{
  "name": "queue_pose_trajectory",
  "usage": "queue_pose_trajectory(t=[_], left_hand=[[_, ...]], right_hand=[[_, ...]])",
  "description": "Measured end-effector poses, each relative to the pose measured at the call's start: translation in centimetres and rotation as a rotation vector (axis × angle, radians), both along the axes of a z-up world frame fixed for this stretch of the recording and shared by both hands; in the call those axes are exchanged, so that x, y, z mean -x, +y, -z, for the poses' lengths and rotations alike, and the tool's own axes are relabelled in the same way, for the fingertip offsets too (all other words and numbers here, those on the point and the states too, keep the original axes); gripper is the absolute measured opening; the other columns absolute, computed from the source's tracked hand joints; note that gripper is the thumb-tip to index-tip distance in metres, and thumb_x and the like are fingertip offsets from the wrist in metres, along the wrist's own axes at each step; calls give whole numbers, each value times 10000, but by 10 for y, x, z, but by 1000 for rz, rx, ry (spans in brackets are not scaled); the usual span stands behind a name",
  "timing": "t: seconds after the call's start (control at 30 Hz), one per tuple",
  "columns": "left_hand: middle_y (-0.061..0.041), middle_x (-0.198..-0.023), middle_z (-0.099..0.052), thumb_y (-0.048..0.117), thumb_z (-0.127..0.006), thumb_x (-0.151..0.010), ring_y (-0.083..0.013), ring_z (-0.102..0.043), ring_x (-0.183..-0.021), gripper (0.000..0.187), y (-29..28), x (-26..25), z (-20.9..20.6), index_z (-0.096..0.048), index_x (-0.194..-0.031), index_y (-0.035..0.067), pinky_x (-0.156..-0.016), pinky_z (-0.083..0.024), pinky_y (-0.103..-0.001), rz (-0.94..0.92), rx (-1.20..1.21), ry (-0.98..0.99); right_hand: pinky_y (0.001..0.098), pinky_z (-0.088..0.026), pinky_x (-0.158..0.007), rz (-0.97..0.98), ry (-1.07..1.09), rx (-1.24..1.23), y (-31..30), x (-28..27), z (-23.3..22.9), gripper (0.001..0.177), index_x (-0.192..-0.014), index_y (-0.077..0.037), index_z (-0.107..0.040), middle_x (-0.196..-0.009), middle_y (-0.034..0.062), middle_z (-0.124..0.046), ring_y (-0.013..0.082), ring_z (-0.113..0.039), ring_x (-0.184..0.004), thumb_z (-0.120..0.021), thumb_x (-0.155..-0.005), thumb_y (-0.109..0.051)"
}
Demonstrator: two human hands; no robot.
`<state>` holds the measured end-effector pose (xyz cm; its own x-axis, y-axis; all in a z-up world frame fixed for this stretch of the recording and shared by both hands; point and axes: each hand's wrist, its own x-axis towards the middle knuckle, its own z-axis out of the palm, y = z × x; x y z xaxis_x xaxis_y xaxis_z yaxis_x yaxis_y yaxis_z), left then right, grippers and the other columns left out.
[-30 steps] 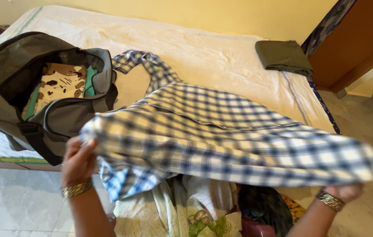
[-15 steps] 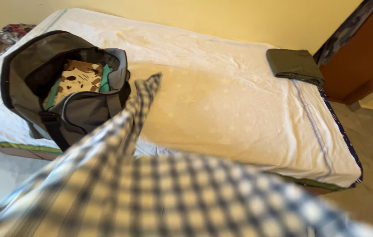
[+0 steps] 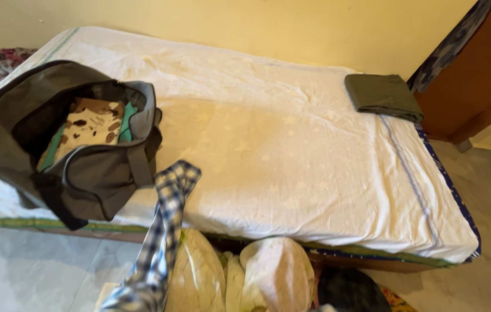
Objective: The person buttons a plaid shirt that is laid out on a bed and then begins to fold the garment.
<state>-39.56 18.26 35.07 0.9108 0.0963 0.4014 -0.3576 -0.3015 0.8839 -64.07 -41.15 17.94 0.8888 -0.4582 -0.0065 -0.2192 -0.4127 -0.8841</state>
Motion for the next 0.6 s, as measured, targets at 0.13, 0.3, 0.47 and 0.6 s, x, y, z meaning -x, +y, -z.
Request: queue_pose_trajectory(t=[0.13, 0.3, 0.47, 0.6], left_hand=[[-186, -1262, -610, 421, -540, -1084, -316, -533, -1169, 465, -53, -88, -26, -611, -1242, -11, -1039, -312, -502, -9, -140, -30], [-202, -1331, -598, 493, -515, -1090, -347, -516, -1244, 551, -134, -195, -27, -602, -1300, -9, -1103, -284, -541, 9, -369, -28], [-218, -1400, -586, 566, -489, -1096, -379, -500, -1318, 638, -200, -285, -9, -592, -1358, -7, -1168, -256, -579, 68, -667, 75], [-231, -1455, -577, 624, -469, -1101, -404, -487, -1378, 708, -230, -315, 8, -585, -1405, -5, -1220, -233, -610, 192, -941, 273]], right_hand=[[449, -483, -970, 72, -50, 143, -48, -63, -9, 376, -1270, 6, -650, -1231, 187, -647, 312, -623, -1086, -713, -1075, -309], [449, -497, -919, 275, -177, 395, -160, -148, -37, 380, -1242, 19, -655, -1187, 205, -655, 327, -633, -1040, -725, -1071, -313], [449, -510, -868, 501, -276, 615, -258, -217, -63, 387, -1213, 33, -660, -1143, 223, -663, 341, -643, -995, -738, -1068, -317], [449, -521, -827, 598, -282, 676, -311, -227, -81, 394, -1191, 43, -664, -1107, 237, -670, 353, -651, -958, -747, -1066, -321]])
